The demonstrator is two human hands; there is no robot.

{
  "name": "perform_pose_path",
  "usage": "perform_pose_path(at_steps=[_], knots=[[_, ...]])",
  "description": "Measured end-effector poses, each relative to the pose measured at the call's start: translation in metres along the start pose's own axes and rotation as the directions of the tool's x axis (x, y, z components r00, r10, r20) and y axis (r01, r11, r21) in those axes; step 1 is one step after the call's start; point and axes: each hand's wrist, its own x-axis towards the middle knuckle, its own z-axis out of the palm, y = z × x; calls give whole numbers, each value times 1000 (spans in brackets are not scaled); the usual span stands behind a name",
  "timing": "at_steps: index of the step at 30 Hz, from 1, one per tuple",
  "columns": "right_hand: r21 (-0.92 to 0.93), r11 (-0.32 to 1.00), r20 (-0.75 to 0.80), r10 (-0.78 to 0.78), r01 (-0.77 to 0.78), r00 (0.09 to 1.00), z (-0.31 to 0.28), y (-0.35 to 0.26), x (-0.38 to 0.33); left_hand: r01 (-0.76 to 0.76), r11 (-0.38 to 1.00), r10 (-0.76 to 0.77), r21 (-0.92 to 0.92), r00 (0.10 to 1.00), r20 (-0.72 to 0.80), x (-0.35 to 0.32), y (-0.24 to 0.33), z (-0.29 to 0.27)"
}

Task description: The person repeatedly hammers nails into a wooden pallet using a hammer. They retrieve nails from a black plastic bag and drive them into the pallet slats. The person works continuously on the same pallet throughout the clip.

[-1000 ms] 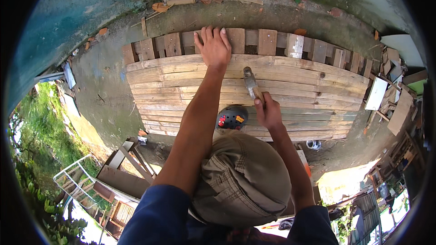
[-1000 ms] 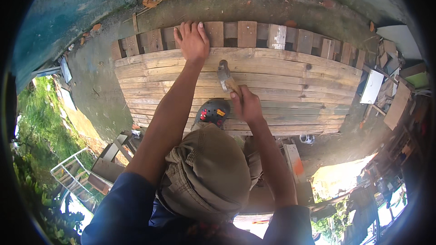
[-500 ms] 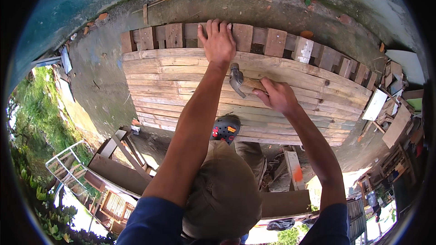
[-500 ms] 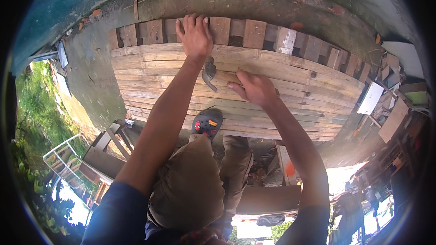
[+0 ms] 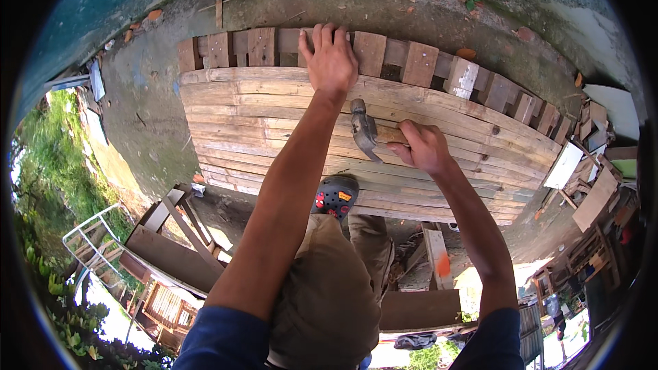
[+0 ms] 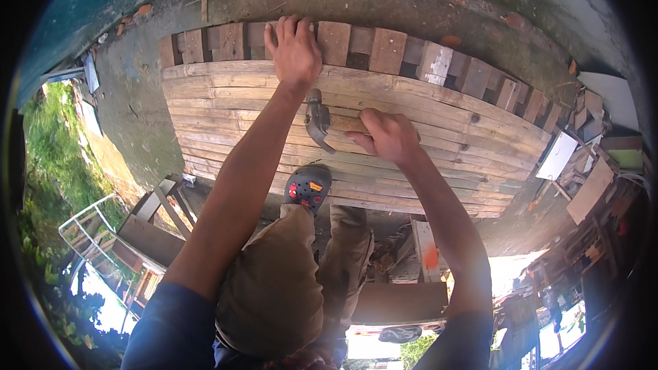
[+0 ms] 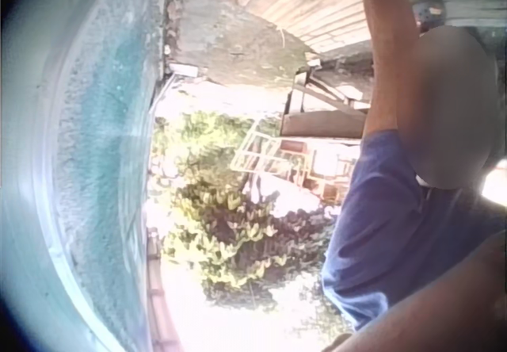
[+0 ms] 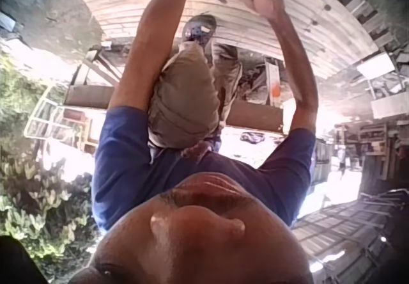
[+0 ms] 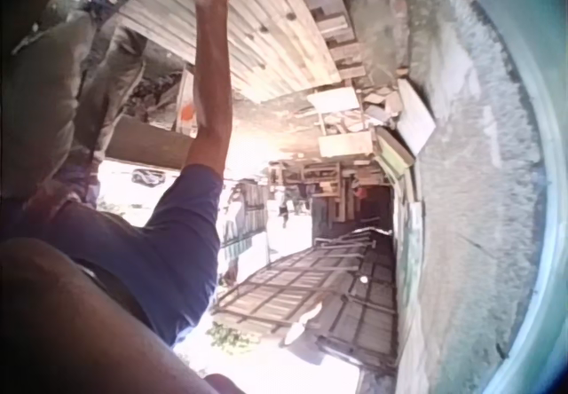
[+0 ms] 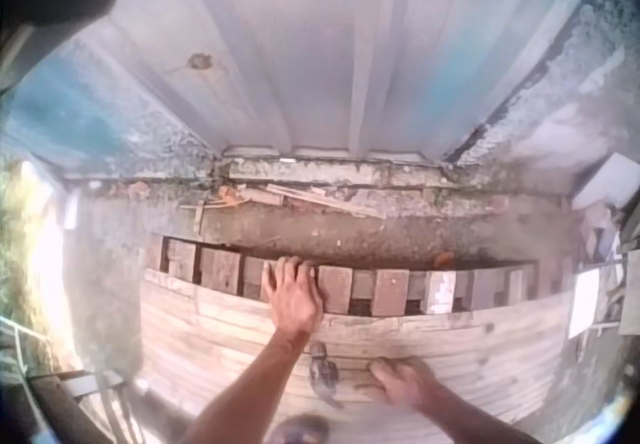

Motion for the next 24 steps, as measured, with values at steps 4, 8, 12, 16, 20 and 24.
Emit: perform_pose_path(at_steps=[4,8,12,16,20,24], knots=[[28,996,6,85,-86,996,-3,0,-1,3,1000,-3,-8,1000,9,-1,0,1],[31,999,-8,-9,9,1000,-1,1,-2,7,1000,-7,3,1000,6,-1,0,1],[54,991,39,120,-122,992,5,1,-4,4,1000,-3,1,1000,-7,0,0,1],[79,995,-75,-56,62,996,5,0,-7,-4,1000,4,8,1000,-8,-1,-1,0],[76,988,50,130,-133,990,2,-2,-3,-4,1000,4,-7,1000,-27,-1,0,1],[46,973,82,224,-228,971,5,-3,-3,-11,1000,11,-5,999,-39,-1,0,1]])
